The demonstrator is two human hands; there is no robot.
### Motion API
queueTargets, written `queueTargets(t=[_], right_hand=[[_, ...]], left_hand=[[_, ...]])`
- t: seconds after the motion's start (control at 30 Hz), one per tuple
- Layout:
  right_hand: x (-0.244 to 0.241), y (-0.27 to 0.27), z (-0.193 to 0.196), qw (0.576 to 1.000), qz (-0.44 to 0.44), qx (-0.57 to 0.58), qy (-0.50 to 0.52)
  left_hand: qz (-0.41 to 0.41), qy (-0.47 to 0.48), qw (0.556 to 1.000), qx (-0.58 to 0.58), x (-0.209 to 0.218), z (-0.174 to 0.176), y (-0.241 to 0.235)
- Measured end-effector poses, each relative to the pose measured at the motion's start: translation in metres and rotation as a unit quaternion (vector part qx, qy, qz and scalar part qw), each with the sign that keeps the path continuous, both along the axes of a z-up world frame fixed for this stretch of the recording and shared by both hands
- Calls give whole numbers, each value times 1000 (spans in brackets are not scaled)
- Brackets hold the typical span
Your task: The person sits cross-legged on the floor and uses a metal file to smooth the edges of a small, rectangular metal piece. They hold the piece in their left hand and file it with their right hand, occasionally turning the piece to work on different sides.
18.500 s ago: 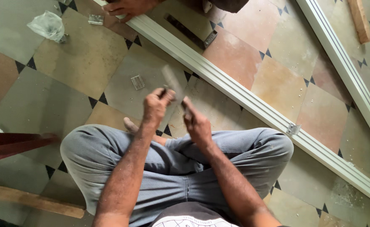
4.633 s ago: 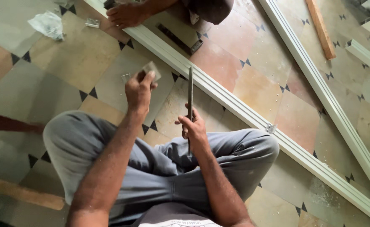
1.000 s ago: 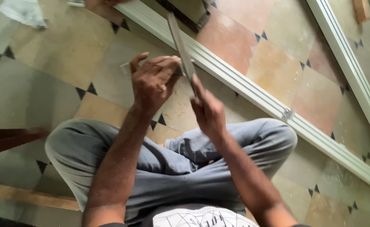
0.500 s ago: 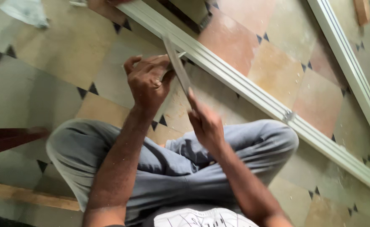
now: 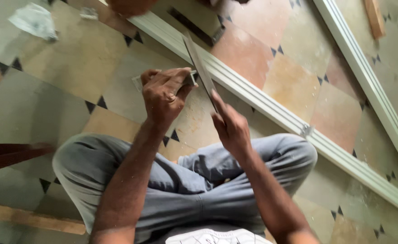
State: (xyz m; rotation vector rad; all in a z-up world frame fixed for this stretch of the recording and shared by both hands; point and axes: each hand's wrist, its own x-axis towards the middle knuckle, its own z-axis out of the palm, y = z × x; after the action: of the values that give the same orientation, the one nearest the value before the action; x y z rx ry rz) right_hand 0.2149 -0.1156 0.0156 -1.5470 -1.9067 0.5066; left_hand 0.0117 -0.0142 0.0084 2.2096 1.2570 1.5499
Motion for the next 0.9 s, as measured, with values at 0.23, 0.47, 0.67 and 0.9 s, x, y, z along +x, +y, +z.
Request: queueTargets(t=[0.23, 0.47, 0.67, 0.9], right_hand=[[19, -51, -19, 996, -68, -36, 51], [22, -14, -22, 997, 20, 68, 23], [48, -39, -70, 972, -157, -162, 73], [33, 31, -21, 958, -70, -66, 269]], left_hand=[[6, -17, 999, -31, -2, -11, 13], [-8, 4, 1000, -24, 1, -2, 3], [36, -86, 983, -158, -22, -14, 30], [-232, -431, 746, -452, 28, -49, 6]])
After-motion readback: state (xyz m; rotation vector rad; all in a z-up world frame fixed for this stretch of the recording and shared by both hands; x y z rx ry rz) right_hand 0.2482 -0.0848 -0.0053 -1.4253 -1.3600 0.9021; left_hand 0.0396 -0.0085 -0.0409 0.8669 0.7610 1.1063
